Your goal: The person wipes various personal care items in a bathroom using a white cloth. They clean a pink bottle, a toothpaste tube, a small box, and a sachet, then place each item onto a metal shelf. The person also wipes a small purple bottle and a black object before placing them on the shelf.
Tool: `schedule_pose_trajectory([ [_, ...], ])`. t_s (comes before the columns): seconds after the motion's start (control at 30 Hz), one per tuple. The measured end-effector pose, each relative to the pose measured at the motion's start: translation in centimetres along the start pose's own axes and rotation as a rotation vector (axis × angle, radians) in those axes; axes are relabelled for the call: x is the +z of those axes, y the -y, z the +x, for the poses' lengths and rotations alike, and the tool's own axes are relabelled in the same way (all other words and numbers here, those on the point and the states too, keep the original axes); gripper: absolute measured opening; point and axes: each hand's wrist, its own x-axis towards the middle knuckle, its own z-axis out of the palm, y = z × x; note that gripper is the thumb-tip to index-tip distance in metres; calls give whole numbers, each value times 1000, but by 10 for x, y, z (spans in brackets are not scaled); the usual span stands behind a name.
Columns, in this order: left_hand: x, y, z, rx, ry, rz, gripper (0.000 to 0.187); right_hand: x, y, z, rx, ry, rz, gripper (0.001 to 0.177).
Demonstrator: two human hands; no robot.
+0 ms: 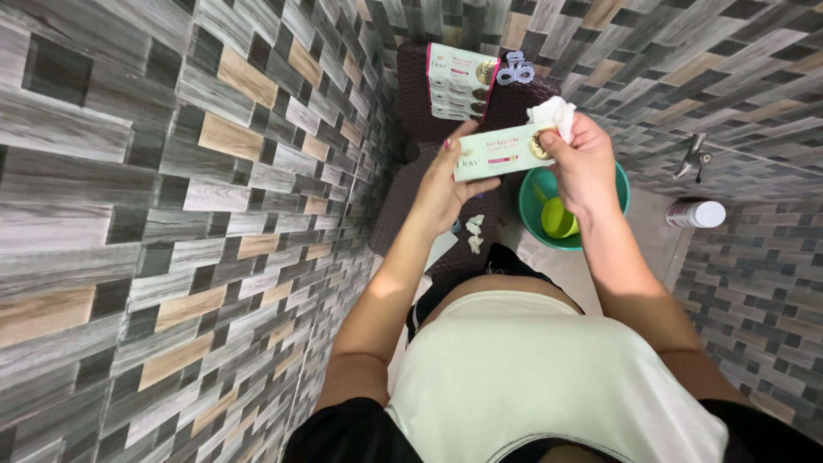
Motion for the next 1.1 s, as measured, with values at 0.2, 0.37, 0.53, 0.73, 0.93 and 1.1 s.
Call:
schedule_pose_trajectory([
  [0.2, 35, 31, 4, -87, -311, -225, 81, 10, -20, -15, -228, -192, -261, 24],
  [0.37, 42, 39, 19, -35, -211, -259, 80, 30, -23, -43, -414, -48, -710, 25],
  [0.53, 12, 41, 37, -32, 31, -434, 67, 45, -2, -57, -657, 157, -887, 19],
  [0.73, 24, 15, 12, -76, 161, -400, 56, 39, 10, -45, -448, -224, -546, 17],
  [0.93, 33, 3, -3, -75, 270, -347, 59, 51, 6, -45, -596, 4, -1029, 32],
  [1.1, 24, -5, 3, 25, 229, -443, 73, 67, -6, -75, -509, 381, -1201, 65],
])
